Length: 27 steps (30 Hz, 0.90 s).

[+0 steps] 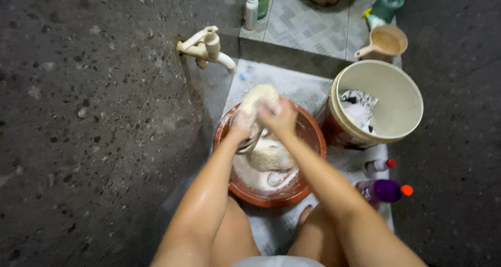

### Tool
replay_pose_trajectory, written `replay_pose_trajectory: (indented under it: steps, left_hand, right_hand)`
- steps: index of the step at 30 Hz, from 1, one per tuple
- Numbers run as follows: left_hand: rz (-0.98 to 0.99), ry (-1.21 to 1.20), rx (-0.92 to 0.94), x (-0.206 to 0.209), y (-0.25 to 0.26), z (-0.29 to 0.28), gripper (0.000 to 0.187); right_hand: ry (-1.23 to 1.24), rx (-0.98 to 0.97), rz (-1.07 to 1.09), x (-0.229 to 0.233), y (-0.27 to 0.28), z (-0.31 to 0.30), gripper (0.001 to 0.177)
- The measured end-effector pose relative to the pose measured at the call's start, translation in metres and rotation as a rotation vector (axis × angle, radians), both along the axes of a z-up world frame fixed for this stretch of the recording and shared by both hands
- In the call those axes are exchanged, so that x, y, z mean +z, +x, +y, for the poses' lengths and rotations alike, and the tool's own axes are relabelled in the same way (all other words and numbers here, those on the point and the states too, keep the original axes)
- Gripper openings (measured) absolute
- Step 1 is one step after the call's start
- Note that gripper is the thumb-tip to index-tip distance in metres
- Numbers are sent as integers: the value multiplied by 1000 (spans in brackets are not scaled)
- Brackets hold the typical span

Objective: The person washes shoes by hand in a basin with soapy water, scrubbing different parts of the footwear and rinsing them under a running tap.

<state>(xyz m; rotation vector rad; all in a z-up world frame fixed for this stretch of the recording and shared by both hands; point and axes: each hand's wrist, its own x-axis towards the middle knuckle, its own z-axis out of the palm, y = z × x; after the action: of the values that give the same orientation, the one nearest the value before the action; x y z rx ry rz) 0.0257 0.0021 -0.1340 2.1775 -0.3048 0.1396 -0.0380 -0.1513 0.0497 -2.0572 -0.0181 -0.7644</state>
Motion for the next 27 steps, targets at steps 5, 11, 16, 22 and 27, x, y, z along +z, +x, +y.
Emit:
replay_pose_trajectory:
  steps: [5,11,16,22,27]
  left_hand:
    - [-226,451,-140,-3,-3,1,37]
    - [-573,420,-160,27,-20,-1,15]
    - [-443,388,-96,54,-35,-13,26]
    - [-493,399,-98,88,-46,-16,32]
    - [95,220,174,143,-57,-19,47]
  right_hand:
    - [193,-204,163,59,38,-12,39]
    - [96,-23,4,59,19,-11,47]
    - [211,-219,296,82,78,-31,44]
    - [-25,78,9,60,22,12,43]
    - [462,18,354,42,89,-82,34]
